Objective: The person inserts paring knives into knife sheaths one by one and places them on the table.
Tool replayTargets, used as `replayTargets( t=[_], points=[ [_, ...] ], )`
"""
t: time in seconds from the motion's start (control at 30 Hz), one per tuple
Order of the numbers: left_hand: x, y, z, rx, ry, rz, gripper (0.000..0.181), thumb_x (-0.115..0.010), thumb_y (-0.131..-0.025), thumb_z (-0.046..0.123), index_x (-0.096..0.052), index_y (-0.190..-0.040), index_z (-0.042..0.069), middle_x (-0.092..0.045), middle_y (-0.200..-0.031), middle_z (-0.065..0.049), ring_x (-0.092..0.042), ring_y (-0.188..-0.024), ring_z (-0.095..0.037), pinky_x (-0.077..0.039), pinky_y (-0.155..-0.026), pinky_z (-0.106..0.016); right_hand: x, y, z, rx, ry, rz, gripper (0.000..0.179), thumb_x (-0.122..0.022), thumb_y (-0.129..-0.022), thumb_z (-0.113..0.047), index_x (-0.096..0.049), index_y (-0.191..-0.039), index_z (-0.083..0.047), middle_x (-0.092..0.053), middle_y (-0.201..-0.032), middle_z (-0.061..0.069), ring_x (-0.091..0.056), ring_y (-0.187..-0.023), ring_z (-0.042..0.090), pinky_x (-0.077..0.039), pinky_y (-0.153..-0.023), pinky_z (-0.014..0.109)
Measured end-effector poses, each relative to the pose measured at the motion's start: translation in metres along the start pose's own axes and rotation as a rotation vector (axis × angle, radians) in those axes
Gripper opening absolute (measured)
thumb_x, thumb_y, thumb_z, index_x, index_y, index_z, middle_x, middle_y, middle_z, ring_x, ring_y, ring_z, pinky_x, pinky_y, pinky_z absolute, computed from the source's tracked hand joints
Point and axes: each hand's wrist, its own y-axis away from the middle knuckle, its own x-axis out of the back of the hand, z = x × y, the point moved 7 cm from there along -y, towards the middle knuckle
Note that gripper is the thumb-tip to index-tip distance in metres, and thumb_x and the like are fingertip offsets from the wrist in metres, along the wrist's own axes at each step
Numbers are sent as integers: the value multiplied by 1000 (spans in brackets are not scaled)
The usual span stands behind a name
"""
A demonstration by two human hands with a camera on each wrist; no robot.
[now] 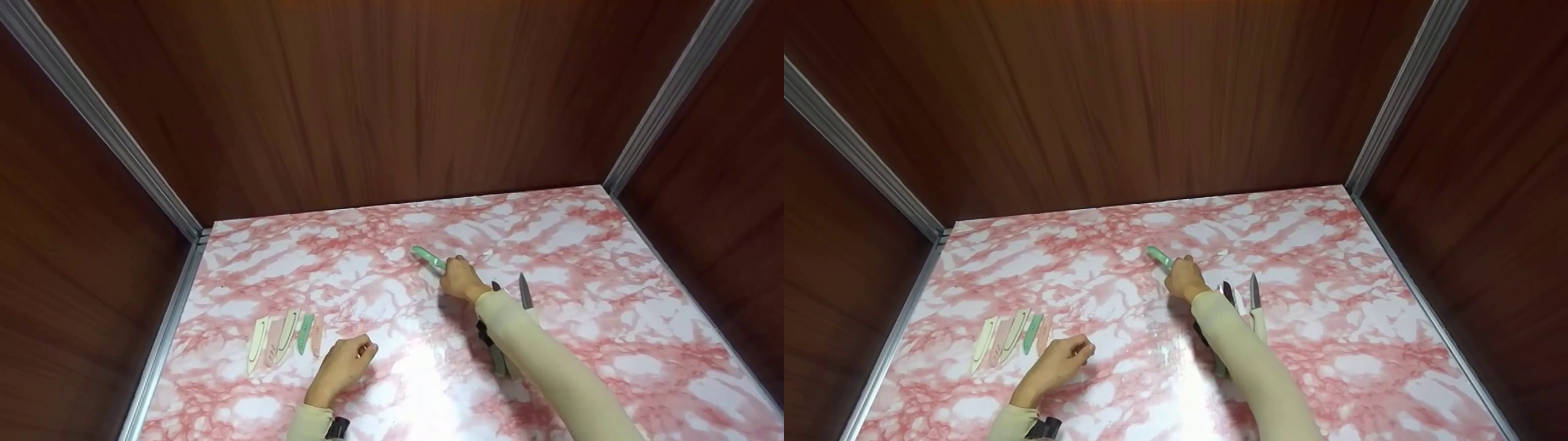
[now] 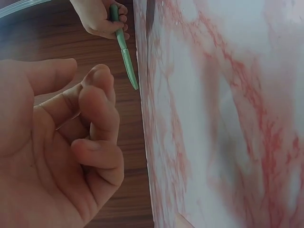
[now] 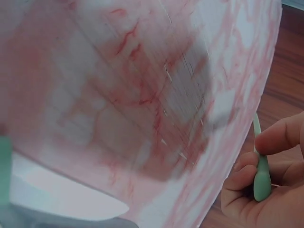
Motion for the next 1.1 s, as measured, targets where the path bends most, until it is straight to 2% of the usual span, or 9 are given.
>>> replayTargets(
  t=[0.27, 0.47, 0.6, 0.87, 1.0, 1.1],
  points=[
    [-4, 0, -4, -6, 42, -17, 22, -53, -97, 23, -55, -76, 16, -50, -64, 11, -40, -52, -4, -35, -50, -23, -7, -7, -2, -54, 14, -10, 19, -57, -76, 1, -56, -94, 7, -55, -88, 19, -58, -82, 35, -48, -78, 46],
    [-2, 0, -4, -5, 45, -12, 21, -54, -97, 20, -55, -76, 16, -51, -64, 11, -42, -54, -4, -37, -51, -23, -11, -10, -6, -85, 21, -1, 4, -60, -77, 1, -56, -79, 1, -56, -73, 14, -56, -69, 28, -50, -69, 43],
    [-2, 2, -5, 1, 44, -35, 22, -52, -97, 22, -55, -76, 15, -52, -64, 9, -42, -54, -4, -37, -51, -24, -16, -13, -11, -93, 34, -21, 10, -60, -78, -3, -56, -69, -3, -58, -70, 13, -56, -65, 26, -50, -64, 41],
    [-3, 2, -5, -10, 21, -58, 21, -52, -97, 22, -59, -79, 13, -57, -68, 7, -46, -56, -4, -41, -53, -25, -25, -19, -14, -116, 43, -26, 10, -61, -79, -10, -57, -71, -4, -58, -71, 13, -56, -66, 25, -50, -64, 41],
    [-7, 2, -5, -9, 26, -90, 22, -51, -98, 21, -61, -83, 8, -61, -71, 1, -47, -55, -4, -42, -53, -25, -31, -23, -17, -119, 5, -47, 12, -59, -79, -9, -56, -68, -6, -56, -67, 9, -52, -61, 22, -47, -59, 37],
    [-8, 1, -5, -7, 20, -100, 23, -50, -98, 22, -61, -83, 8, -59, -69, 3, -46, -54, -4, -42, -53, -25, -35, -27, -20, -137, -12, -71, 15, -58, -79, -9, -54, -65, -8, -55, -66, 6, -50, -59, 20, -45, -57, 34]
  ],
)
